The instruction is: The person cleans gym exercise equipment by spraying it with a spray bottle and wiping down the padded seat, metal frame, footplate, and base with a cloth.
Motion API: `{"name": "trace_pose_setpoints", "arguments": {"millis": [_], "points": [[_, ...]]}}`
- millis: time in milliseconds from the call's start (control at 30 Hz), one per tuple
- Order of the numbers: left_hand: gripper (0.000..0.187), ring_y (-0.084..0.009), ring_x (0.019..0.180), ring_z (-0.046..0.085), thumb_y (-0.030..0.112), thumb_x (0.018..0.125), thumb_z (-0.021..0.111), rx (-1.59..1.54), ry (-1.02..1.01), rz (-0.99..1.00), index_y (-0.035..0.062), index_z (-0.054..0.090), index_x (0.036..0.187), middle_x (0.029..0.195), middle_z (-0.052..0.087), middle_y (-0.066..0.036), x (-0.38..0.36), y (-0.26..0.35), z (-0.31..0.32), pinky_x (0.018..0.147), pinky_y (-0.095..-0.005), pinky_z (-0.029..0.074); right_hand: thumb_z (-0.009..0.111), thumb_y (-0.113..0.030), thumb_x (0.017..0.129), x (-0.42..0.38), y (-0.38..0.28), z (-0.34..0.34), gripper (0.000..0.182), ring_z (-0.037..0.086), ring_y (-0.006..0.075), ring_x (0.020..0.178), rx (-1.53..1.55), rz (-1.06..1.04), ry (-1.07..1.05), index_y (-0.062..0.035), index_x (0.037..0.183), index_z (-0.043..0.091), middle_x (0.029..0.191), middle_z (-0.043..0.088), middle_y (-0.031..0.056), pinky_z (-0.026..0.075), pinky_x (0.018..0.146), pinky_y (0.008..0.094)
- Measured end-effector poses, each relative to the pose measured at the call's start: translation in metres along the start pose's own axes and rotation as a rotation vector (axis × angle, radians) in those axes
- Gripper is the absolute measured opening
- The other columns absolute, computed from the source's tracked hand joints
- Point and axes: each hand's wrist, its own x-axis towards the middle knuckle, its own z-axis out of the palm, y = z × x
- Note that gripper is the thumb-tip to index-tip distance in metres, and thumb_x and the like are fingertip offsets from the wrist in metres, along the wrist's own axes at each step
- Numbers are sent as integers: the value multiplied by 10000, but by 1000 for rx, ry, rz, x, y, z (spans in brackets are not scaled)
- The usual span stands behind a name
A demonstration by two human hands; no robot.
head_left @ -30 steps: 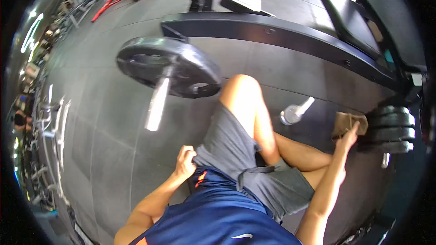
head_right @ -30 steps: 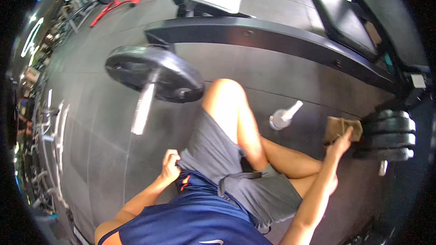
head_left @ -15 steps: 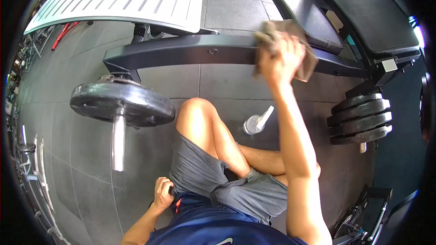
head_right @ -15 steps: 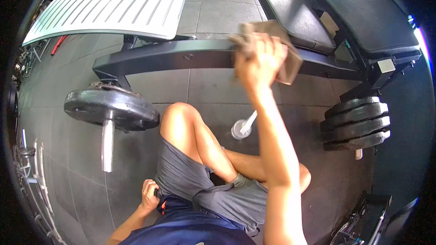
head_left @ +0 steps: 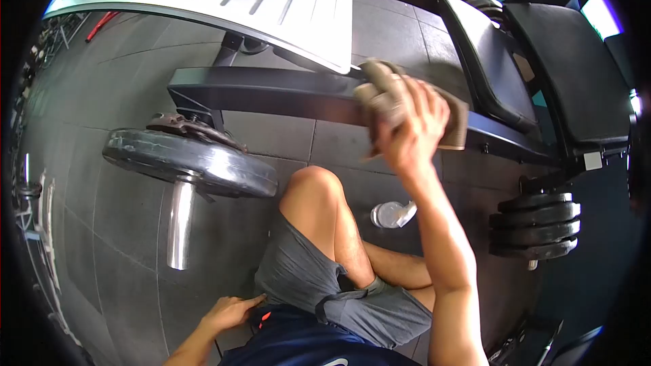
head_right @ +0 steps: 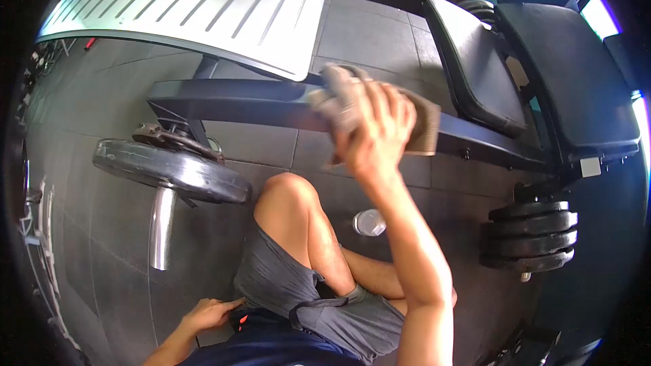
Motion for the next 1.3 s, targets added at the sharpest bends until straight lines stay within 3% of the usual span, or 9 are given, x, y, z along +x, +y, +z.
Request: {"name": "trace_pose_setpoints", "arguments": {"millis": [33,200,433,533,667,833,1033,1200,1300], "points": [[565,-352,704,658,21,727,628,25,-160,-98,130,628,1281,687,641,-136,1,7,-17,708,-463,546,658,-268,702,-1,-13,10,673,505,366,1221,46,-82,5,-64,1337,568,1331,561,167,327,1034,542],[414,-195,441,501,170,875,679,-320,337,218,142,637,1286,564,537,-91,33,44,-54,474,-331,404,615,-171,825,-7,-1,2,480,553,377,1215,76,-192,10,6,1271,603,1273,612,194,392,1023,498],[327,-152,415,459,182,910,677,-548,320,418,143,683,1235,498,472,-45,52,41,-35,464,-321,396,515,-182,930,-19,-5,10,414,523,440,1228,106,-276,97,101,1221,591,1262,583,289,384,1056,519],[305,-196,453,524,206,914,660,-590,292,366,135,686,1210,537,526,-80,47,36,-41,497,-329,429,516,-259,978,-21,-15,-10,463,644,376,1002,873,842,206,101,1266,561,1150,633,258,499,925,450],[298,-154,437,450,189,908,664,-655,314,295,132,693,1199,514,449,-48,47,21,-38,476,-311,387,545,-325,999,-16,4,-17,522,672,253,833,55,396,285,26,1381,482,1067,670,147,561,757,367],[289,-140,434,420,172,884,679,-684,382,266,126,706,1168,512,415,-41,53,8,-38,473,-303,377,641,-278,951,50,47,-37,500,686,243,897,1508,1042,-107,27,1331,531,1089,683,113,572,749,365],[296,-93,450,401,119,857,701,-702,330,317,117,721,1153,517,391,-6,69,12,-42,489,-265,378,565,-332,1003,124,92,28,373,676,215,798,1160,1323,56,23,1103,626,953,677,112,576,701,351],[286,-96,457,428,122,858,701,-702,374,288,118,724,1144,520,426,-12,68,8,-41,499,-262,398,543,-398,1006,83,8,-23,476,667,175,796,841,757,365,65,1079,624,939,676,122,551,693,307],[278,-102,461,456,125,861,698,-695,395,273,119,727,1137,525,457,-18,69,7,-37,499,-269,407,591,-354,915,27,-18,-22,524,631,298,996,447,166,-117,79,1211,578,1144,641,211,495,872,404]]}}
